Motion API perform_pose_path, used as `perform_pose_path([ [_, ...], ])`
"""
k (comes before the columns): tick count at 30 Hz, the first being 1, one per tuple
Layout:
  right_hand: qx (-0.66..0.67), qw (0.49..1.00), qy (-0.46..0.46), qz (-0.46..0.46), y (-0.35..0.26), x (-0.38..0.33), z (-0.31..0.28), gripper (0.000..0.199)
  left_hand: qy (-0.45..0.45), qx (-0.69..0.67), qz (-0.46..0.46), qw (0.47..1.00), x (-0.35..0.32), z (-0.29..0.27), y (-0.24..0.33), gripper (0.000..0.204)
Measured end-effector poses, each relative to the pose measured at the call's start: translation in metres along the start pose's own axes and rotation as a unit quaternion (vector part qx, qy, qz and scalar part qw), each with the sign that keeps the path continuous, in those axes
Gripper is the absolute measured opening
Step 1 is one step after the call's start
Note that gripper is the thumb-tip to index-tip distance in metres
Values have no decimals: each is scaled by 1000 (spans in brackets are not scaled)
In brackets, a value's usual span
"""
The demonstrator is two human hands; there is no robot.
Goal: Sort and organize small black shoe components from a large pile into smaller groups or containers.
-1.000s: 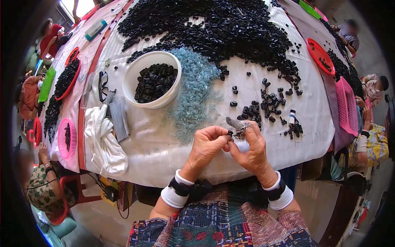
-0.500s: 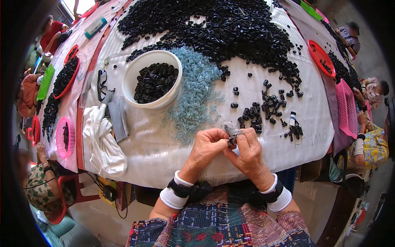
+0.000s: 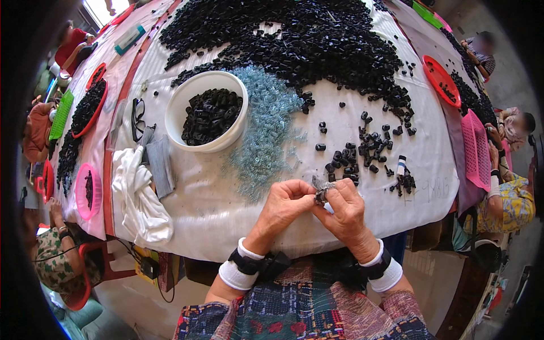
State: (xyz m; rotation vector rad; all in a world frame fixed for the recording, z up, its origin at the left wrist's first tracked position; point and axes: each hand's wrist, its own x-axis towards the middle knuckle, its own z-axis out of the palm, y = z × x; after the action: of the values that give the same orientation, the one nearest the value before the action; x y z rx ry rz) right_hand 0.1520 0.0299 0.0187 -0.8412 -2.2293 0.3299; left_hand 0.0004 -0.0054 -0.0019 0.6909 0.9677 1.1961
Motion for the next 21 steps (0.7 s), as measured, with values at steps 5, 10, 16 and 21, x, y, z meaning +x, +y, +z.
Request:
perform_pose_path([
  [5, -7, 1000, -10, -24, 1, 0, 0, 25, -7, 35, -13, 999, 0, -2, 2, 4],
  [10, 34, 999, -8, 17, -4, 0, 1, 28, -22, -26, -45, 998, -1, 1, 9, 5],
  [16, 7, 1000, -8, -7, 1, -2, -1, 27, -23, 12, -29, 999, 1, -4, 0, 4],
  [21, 5, 1000, 7, -21, 5, -4, -2, 26, -15, 30, -34, 999, 4, -2, 0, 7],
])
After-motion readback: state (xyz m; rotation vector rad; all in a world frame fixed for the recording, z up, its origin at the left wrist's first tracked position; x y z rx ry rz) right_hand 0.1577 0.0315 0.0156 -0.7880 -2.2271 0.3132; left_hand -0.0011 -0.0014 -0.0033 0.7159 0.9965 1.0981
